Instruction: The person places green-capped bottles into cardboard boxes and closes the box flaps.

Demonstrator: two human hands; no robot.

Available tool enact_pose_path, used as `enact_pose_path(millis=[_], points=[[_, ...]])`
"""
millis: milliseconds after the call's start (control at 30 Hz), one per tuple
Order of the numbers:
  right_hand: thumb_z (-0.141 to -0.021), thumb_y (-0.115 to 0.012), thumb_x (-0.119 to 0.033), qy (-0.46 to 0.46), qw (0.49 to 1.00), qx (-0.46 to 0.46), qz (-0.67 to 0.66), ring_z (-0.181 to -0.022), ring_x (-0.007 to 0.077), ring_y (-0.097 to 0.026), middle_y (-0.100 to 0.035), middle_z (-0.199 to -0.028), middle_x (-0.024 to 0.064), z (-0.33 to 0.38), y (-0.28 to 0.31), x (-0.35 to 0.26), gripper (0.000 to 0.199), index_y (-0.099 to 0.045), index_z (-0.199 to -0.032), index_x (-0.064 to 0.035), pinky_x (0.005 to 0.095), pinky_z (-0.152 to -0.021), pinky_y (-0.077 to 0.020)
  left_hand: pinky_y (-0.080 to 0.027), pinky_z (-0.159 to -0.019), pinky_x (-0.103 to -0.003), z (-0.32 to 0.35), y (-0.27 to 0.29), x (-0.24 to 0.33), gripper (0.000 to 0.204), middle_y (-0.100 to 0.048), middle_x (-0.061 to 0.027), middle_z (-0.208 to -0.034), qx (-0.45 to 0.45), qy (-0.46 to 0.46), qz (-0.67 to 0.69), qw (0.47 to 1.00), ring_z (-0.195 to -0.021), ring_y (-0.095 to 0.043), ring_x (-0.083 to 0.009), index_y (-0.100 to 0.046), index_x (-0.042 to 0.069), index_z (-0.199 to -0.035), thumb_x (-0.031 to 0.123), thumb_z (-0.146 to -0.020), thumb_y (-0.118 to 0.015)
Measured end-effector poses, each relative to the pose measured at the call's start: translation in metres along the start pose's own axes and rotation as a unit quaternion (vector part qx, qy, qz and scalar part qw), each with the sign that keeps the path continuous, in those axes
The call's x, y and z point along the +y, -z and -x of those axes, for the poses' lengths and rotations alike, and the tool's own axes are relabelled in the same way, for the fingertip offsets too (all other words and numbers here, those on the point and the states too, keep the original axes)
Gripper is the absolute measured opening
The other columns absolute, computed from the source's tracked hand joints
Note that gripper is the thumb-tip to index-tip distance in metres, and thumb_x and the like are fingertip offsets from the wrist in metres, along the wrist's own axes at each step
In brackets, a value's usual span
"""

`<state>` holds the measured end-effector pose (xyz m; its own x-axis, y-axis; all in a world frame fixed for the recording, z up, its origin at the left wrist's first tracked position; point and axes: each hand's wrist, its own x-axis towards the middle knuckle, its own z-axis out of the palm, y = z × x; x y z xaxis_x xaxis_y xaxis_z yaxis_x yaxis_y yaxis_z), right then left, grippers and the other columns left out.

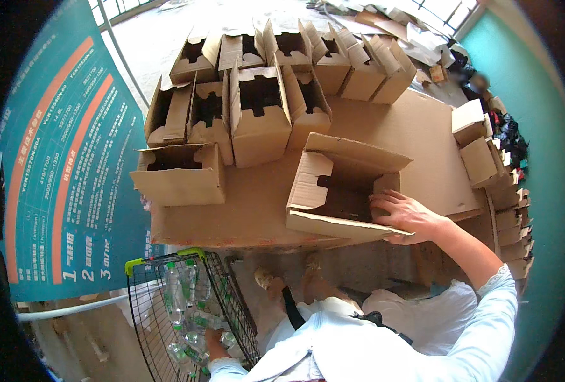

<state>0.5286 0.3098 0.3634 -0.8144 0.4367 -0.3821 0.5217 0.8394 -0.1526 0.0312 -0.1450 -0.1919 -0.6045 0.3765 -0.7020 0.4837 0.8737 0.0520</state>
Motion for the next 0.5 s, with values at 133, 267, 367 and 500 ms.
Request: enact_pose_path(millis=[133,267,367,500], points=[[-0.076,-0.067,-0.028,-0.011,1.0,-0.001,-0.006,-0.127,0.0393,-0.043,-0.046,-0.133,0.0219,0.004,0.002,-0.005,0.044,-0.058,-0.114,-0.0079,0.05,-0.108,-0.0368,-0.045,-0.089,-0.05,-0.052,-0.004,-0.015,0.065,-0.064,-0.0267,-0.115,0.055,0.148,0.396,0.904,-0.107,-0.059,-0.0384,-0.067,-0.003,-0.111,0.047,-0.071,-0.077],[-0.073,-0.07,-0.026,-0.038,0.999,0.006,0.01,-0.127,0.0392,-0.044,-0.044,-0.135,0.0208,0.012,-0.011,-0.013,0.052,-0.056,-0.121,-0.0111,0.0488,-0.104,-0.0414,-0.046,-0.086,-0.051,-0.068,0.012,0.014,0.062,-0.06,-0.023,-0.121,0.05,0.228,0.474,0.849,-0.108,-0.055,-0.0375,-0.063,-0.001,-0.115,0.045,-0.076,-0.073],[-0.073,-0.071,-0.024,-0.032,0.999,0.03,-0.023,-0.127,0.0391,-0.044,-0.044,-0.135,0.0204,0.009,-0.006,-0.02,0.054,-0.055,-0.124,-0.0134,0.0488,-0.103,-0.0425,-0.041,-0.091,-0.057,-0.057,0.005,0.029,0.062,-0.05,-0.0187,-0.134,-0.007,0.27,0.519,0.811,-0.118,-0.048,-0.0374,-0.053,0.006,-0.13,0.044,-0.082,-0.068],[-0.076,-0.069,-0.02,-0.04,0.999,0.023,-0.021,-0.127,0.0378,-0.044,-0.044,-0.137,0.0195,0.023,-0.012,-0.025,0.052,-0.055,-0.125,-0.0133,0.0484,-0.102,-0.0427,-0.043,-0.091,-0.061,-0.014,0.023,0.058,0.066,-0.046,-0.0164,-0.136,-0.018,0.2,0.601,0.774,-0.119,-0.046,-0.0383,-0.047,0.008,-0.135,0.044,-0.084,-0.067]])
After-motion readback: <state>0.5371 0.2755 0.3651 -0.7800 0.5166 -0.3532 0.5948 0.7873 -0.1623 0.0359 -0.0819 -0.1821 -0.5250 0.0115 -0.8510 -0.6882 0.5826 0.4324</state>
